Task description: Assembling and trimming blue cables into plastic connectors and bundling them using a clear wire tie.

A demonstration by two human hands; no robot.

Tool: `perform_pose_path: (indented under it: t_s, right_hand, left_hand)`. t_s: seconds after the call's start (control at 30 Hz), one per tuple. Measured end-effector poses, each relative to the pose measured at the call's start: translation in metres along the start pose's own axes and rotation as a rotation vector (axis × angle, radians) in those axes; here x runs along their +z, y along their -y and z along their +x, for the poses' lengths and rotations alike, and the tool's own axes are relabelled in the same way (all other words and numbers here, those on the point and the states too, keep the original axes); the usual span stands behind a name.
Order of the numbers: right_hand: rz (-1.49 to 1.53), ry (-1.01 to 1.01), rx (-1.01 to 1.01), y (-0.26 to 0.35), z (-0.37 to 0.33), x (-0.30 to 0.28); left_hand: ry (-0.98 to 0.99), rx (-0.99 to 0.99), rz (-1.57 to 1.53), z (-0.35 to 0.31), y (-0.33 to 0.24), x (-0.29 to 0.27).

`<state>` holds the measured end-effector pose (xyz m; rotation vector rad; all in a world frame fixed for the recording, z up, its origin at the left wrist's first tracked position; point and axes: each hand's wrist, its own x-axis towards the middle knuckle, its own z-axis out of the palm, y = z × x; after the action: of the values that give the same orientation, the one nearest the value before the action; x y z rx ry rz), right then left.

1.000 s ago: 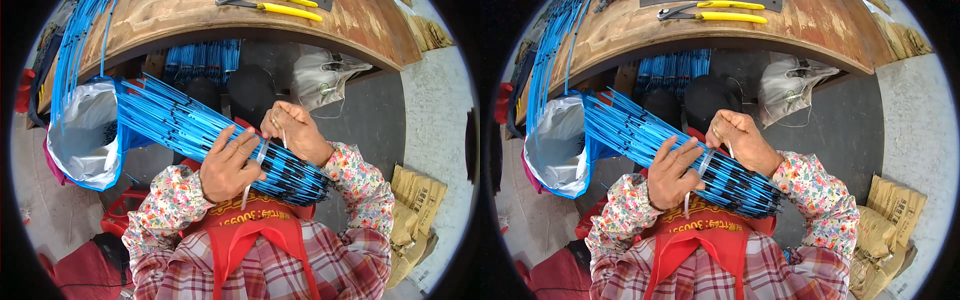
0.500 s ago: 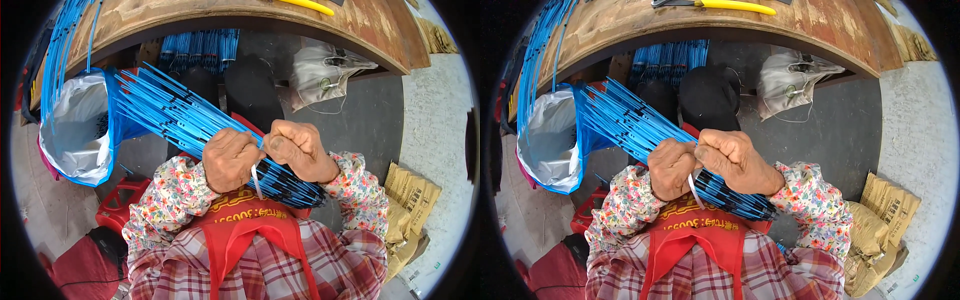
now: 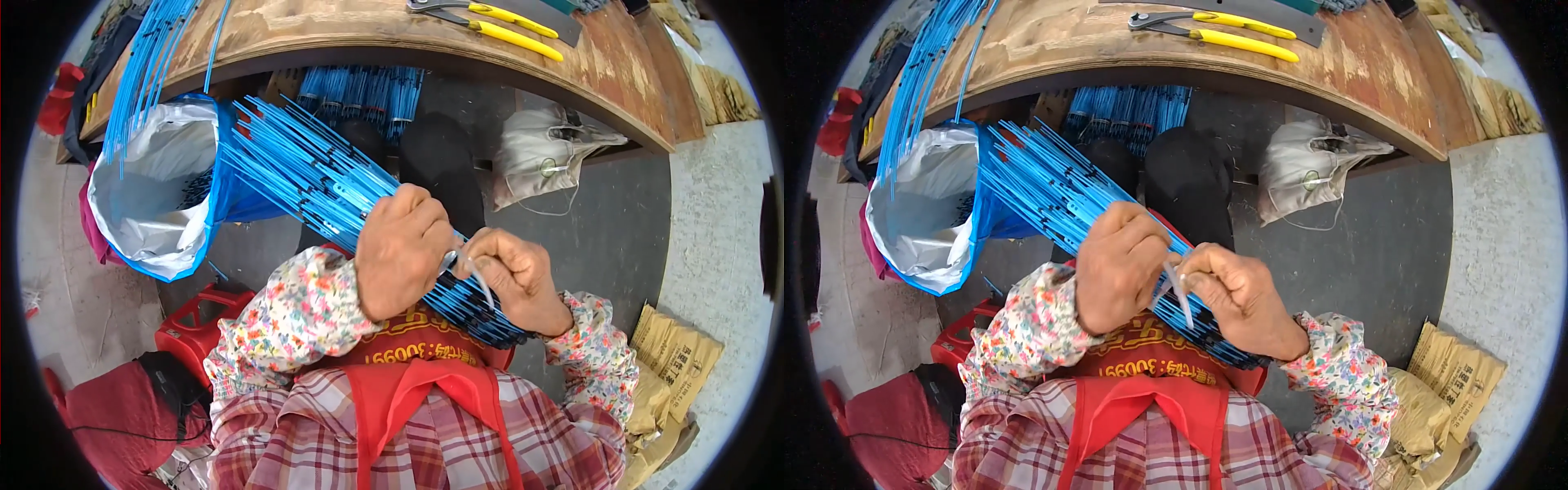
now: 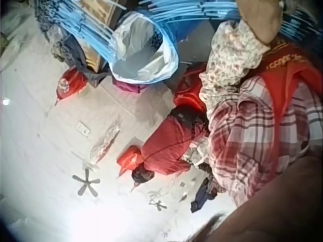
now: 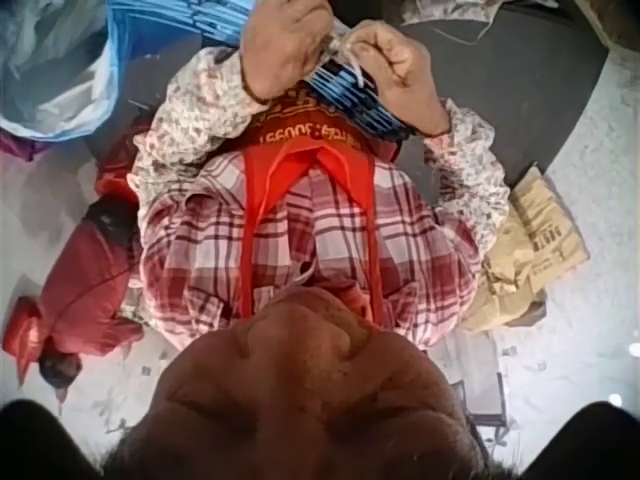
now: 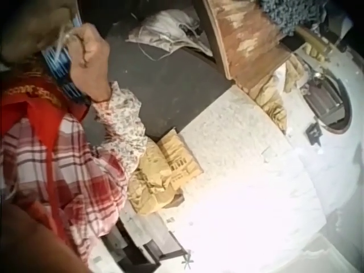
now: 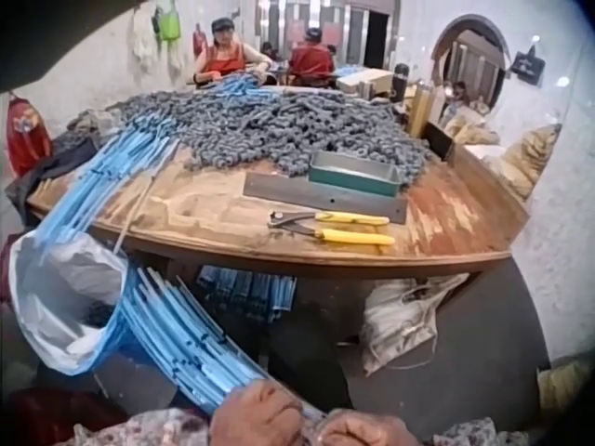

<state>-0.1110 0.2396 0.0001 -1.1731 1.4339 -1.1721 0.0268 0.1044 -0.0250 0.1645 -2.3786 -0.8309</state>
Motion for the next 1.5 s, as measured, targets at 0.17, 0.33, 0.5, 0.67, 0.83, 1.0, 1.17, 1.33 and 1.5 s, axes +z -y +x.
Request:
perform_pose_path:
  t_s: [0.17,0.33,0.5,0.67,0.83,1.0,1.17,1.33,1.5]
  right_hand:
    - [-0.211,-0.104,-0.356,0.001,0.001,0.011]
    - [-0.449,-0.091,-0.437,0.009,-0.008,0.012]
    - [-0.563,0.008,-0.468,0.012,-0.011,0.017]
    - [-0.654,0.015,-0.497,0.017,-0.005,0.017]
    - [-0.597,-0.008,-0.535,0.013,0.003,0.015]
    - [-0.633,0.039,-0.480,0.029,0.003,0.009]
    - [-0.571,0.062,-0.298,0.029,0.009,-0.009]
    - [-0.370,0.109,-0.197,0.010,0.012,-0.026]
    - [-0.315,0.197,-0.156,-0.002,0.006,-0.032]
  left_hand:
    - [0.030,-0.244,-0.091,-0.019,-0.025,-0.015]
    - [0.158,-0.925,-0.837,-0.025,-0.029,-0.011]
    - [0.147,-0.864,-0.761,-0.027,-0.031,-0.001]
    - [0.014,-0.402,-0.339,-0.031,-0.031,0.012]
    - [0.086,-0.269,-0.203,-0.031,-0.043,0.006]
    - [0.123,-0.268,-0.099,-0.029,-0.039,0.011]
    - [0.130,-0.402,-0.293,-0.016,-0.029,0.005]
    - [0.273,-0.554,-0.516,-0.005,-0.026,-0.006]
    - [0.323,-0.785,-0.843,-0.006,-0.016,-0.005]
